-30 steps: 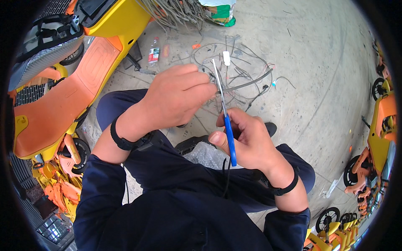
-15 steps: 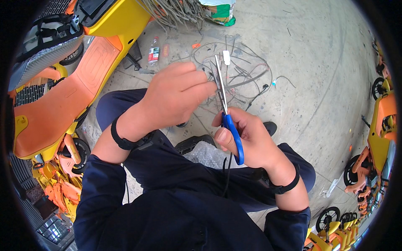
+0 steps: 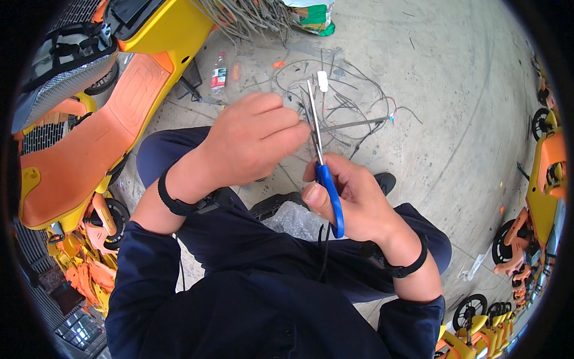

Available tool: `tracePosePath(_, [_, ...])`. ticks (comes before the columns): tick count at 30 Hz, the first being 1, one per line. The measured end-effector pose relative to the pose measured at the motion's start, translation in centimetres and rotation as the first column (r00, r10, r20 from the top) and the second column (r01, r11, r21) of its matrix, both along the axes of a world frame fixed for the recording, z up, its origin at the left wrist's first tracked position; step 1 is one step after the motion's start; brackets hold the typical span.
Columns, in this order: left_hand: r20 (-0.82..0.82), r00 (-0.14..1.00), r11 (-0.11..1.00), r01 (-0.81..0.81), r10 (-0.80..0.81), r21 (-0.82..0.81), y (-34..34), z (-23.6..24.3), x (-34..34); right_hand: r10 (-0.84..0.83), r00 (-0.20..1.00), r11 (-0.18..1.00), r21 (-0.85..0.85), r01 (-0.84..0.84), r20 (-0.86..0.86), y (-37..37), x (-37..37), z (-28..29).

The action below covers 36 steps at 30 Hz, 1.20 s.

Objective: The person strips the insulation from the ends of several wires using scissors, twists the exposed copper strands together, and checks the connections.

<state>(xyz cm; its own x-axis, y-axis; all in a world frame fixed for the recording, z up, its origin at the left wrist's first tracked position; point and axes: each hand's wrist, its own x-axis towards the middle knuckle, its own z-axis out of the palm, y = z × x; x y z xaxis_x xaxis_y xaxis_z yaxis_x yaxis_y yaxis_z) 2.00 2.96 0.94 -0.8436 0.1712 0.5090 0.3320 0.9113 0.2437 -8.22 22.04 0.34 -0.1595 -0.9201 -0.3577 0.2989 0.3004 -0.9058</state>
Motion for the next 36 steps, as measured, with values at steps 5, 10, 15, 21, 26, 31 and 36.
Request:
tracePosePath(5, [0.002, 1.0, 1.0, -0.014, 0.015, -0.016, -0.3, 0.1, 0.1, -0.014, 0.997, 1.0, 0.02, 0.015, -0.07, 0.1, 0.2, -0.1])
tracePosePath(10, [-0.007, 0.998, 0.998, -0.063, 0.063, 0.011, -0.3, 0.1, 0.2, -0.013, 0.981, 1.0, 0.009, 0.015, -0.196, 0.1, 0.3, -0.3])
tracePosePath(15, [0.199, 0.968, 0.924, -0.212, 0.154, 0.319, 0.5, 0.1, 0.5, -0.054, 0.971, 0.998, -0.045, 0.044, -0.233, -0.1, 0.2, -0.5])
tracePosePath(21, [0.379, 0.924, 0.753, -0.221, -0.04, 0.619, 0.2, 0.7, 0.8, -0.002, 0.995, 0.995, -0.1, -0.008, -0.102, 0.1, 0.0, -1.0])
tracePosePath(26, [0.331, 0.944, 0.806, -0.192, -0.004, 0.559, 0.2, 1.0, 0.9, 0.036, 0.999, 0.992, -0.12, -0.032, 0.027, 0.0, -0.2, -0.7])
tracePosePath(31, [0.241, 0.968, 0.895, -0.163, 0.065, 0.415, 0.5, 0.6, 0.8, 0.042, 0.999, 0.992, -0.12, -0.044, -0.021, 0.1, -0.1, -0.9])
tracePosePath(36, [0.183, 0.977, 0.942, -0.157, 0.106, 0.295, 0.4, 0.7, 0.9, 0.034, 0.975, 0.999, -0.023, -0.04, -0.222, 0.1, -0.3, -0.8])
